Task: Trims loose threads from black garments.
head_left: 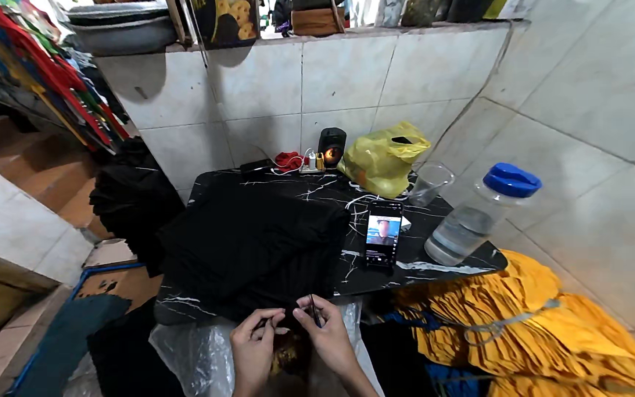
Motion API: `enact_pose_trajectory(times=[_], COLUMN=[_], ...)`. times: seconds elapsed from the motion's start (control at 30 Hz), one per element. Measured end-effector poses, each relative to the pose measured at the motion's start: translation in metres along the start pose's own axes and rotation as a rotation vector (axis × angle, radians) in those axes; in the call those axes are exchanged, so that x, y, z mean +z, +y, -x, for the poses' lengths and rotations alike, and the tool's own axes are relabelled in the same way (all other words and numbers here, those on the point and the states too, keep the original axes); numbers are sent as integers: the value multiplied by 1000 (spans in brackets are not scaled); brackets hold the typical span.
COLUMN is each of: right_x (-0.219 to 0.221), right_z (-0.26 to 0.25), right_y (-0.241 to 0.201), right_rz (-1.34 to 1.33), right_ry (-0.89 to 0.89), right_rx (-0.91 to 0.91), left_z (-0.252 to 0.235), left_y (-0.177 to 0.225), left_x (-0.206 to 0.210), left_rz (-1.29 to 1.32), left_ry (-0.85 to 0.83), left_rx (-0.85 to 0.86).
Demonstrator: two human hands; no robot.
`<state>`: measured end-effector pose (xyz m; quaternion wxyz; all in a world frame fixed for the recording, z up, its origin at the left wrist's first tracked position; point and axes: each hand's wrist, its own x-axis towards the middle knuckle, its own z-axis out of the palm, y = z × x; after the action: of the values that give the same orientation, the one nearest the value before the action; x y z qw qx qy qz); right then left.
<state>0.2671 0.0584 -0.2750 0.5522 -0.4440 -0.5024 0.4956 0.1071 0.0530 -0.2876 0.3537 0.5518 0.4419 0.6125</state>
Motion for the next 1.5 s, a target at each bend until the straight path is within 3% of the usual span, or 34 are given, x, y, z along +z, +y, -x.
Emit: enact_pose_trajectory(times=[0.2,0.33,0.47,0.53,0.63,0.87,0.93,1.0,1.07,1.17,1.2,1.27,1.3,1.33,1.37,1.5], right_x=[-2,-7,-23,-29,-26,-15,-9,-2,0,0,-2,-7,-9,-10,-10,-10], right_z=[1,3,6,8,12,6,5,4,-1,-7,-8,-10,-10,-9,-8,-5], right_y=[5,6,-1,-3,-8,-7,-7,-9,-7,3,6,12,13,12,10,8], right_rz=[64,279,762,915,988,1067,1023,819,461,112,86,61,39,0,-49,-264], right_ry=[-42,-27,62,5,-114,-24,63,100,-6,-54,-42,-45,-50,-48,-47,3], right_rx=[-12,-124,-359,-459,-488,-579,-540,-337,-58,25,10,-18,3,47,94,220], left_z=[1,6,5,6,8,6,6,6,7,12,15,16,15,14,15,9], left_y=[15,15,5,3,3,8,9,9,13,16,11,4,1,-3,-5,5], left_x=[9,15,5,2,3,3,2,2,3,-6,-15,-36,-44,-49,-53,-48], left_rz=[231,325,142,62,22,49,54,79,88,-81,-239,-562,-642,-658,-640,-318], left_ry=[-70,-93,-67,-66,-88,-75,-82,-79,-66,-132,-218,-573,-751,-828,-794,-329], left_rx=[-80,-103,10,68,99,69,64,63,46,17,15,-99,-189,-236,-222,33])
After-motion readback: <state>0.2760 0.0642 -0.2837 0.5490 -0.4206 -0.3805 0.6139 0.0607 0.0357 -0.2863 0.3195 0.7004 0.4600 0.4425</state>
